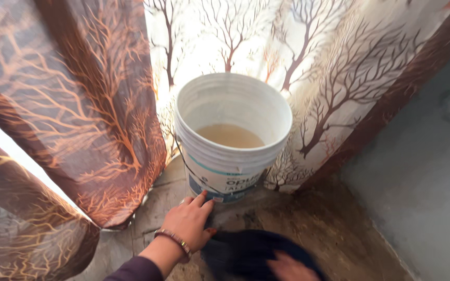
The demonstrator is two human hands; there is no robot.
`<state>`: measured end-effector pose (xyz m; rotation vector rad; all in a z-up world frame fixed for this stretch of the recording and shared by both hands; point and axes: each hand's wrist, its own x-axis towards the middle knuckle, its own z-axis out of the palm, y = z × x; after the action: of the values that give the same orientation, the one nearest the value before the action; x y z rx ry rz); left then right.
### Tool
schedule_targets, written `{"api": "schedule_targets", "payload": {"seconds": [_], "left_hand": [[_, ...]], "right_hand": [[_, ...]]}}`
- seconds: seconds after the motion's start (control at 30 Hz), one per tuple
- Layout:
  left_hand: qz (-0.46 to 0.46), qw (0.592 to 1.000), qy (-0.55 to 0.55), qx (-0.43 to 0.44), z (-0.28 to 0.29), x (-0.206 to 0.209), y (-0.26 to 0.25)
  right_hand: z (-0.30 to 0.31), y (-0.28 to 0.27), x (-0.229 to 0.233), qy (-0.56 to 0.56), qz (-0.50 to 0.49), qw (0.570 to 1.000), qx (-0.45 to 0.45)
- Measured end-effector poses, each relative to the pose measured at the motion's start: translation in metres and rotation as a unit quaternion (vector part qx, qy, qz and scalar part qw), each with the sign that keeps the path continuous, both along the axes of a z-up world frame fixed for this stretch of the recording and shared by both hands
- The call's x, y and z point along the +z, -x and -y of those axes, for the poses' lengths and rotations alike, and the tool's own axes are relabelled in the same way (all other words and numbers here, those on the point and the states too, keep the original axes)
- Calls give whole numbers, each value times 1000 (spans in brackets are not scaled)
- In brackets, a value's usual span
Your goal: The person wipes the floor by hand with a dark cloth, moving around the space to scrub various sections. They then place the cloth into a white bucket containing water, wring it out, and continue wiping the floor.
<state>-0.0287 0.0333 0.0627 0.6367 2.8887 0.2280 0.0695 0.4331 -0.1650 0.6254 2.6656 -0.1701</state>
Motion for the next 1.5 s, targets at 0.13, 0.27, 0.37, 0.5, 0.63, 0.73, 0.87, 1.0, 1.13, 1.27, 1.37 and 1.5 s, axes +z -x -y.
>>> {"api": "schedule_targets", "payload": {"seconds": [0.13,0.27,0.37,0.5,0.63,0.73,0.87,1.0,1.13,1.27,1.37,1.5], "left_hand": [[-29,1000,0,-12,10,9,-2],[117,982,143,49,30,7,-18],[174,962,193,81,53,-2,-32],[191,952,210,116,78,-16,-34],[167,957,194,136,93,-35,-16],[150,957,184,168,98,-56,2],[97,967,176,158,89,-74,11],[39,988,113,100,64,-70,13],[115,986,112,38,29,-63,11],[189,978,83,22,12,-63,2],[179,977,106,-37,10,-74,-3],[113,984,89,-104,-2,-93,-2]], "right_hand": [[-17,-9,4,-25,8,999,-35],[20,-12,15,-32,21,999,-21],[38,-1,12,-27,6,1000,16],[136,6,-25,15,-37,980,195],[334,-1,-40,64,-626,704,329],[371,-3,44,209,-121,810,535],[350,62,137,225,-89,844,479],[255,93,102,198,-274,843,418],[85,49,13,45,-158,971,175],[-84,-28,-48,-61,-25,997,-34],[-102,-67,-58,-76,4,989,-129],[-5,-39,-23,-54,8,998,-43]]}}
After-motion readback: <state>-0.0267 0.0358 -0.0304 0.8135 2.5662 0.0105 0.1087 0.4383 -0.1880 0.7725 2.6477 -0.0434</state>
